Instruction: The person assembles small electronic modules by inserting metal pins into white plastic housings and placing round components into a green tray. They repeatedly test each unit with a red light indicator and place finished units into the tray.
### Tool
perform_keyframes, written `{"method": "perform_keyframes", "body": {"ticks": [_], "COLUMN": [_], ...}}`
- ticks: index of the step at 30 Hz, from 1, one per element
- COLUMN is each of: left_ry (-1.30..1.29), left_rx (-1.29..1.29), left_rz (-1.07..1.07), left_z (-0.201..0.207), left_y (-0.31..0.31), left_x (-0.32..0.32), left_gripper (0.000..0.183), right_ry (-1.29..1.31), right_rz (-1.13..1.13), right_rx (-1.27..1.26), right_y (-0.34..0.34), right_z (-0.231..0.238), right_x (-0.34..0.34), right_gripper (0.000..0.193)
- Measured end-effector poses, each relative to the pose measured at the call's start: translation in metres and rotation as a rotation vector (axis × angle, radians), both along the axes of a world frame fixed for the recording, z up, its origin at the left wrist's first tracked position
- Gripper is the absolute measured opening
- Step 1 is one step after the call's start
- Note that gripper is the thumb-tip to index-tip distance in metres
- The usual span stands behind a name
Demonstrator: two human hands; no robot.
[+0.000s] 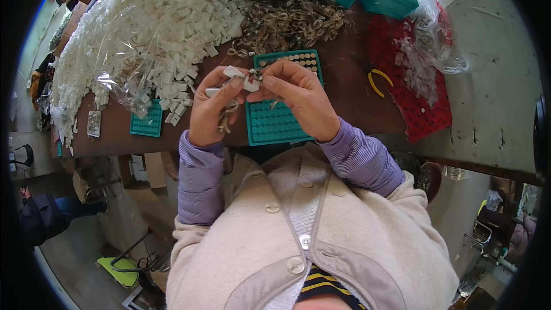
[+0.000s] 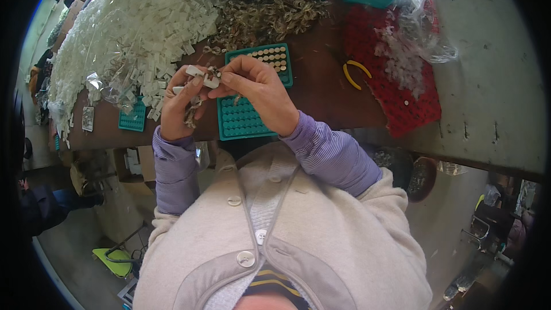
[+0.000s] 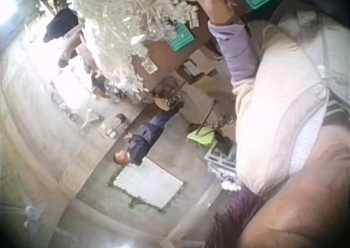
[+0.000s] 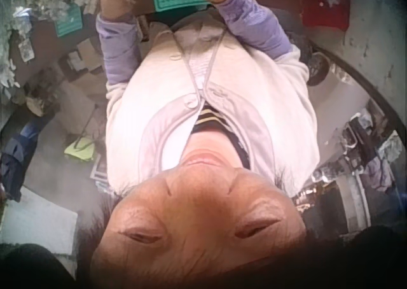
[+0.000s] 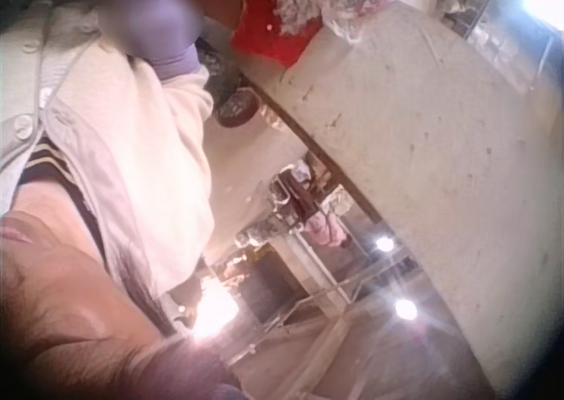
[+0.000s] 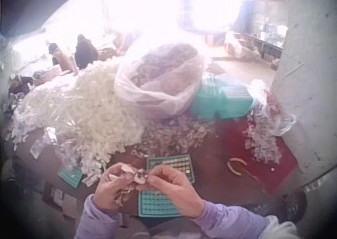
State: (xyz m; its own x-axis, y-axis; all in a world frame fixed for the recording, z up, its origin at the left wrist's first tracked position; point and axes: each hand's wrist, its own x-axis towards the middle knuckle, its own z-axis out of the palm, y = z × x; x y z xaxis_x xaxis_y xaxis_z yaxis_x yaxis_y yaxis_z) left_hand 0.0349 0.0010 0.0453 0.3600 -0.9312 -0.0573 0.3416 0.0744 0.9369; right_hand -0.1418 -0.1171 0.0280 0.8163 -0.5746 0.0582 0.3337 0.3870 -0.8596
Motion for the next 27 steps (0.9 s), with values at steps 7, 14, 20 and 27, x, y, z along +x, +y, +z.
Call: {"method": "perform_keyframes", "body": {"ticks": [7,14,20,27], "left_ry": [-0.213,-0.166,-0.639,-1.023], "left_rx": [0.022,-0.034,-0.212,-0.148], "left_rz": [0.265,0.194,0.096,-0.022], "left_z": [-0.013,-0.013,-0.013,0.0], "left_y": [0.002,0.012,0.009,0.01], "left_x": [-0.042,-0.026,-0.019,-0.027], "left_gripper": [0.029,0.025,0.024,0.026], "right_ry": [0.066,0.27,0.377,0.363], "right_rz": [-0.293,-0.297,-0.122,-0.126], "right_rx": [-0.477,-0.661,-0.608,-1.19], "right_y": [0.02,0.021,0.022,0.008], "right_z": [0.0,0.008,0.021,0.034], "right_x": [-0.006,-0.006,-0.019,-0.045], "right_gripper": [0.004,0.003,0.005,0.009]}}
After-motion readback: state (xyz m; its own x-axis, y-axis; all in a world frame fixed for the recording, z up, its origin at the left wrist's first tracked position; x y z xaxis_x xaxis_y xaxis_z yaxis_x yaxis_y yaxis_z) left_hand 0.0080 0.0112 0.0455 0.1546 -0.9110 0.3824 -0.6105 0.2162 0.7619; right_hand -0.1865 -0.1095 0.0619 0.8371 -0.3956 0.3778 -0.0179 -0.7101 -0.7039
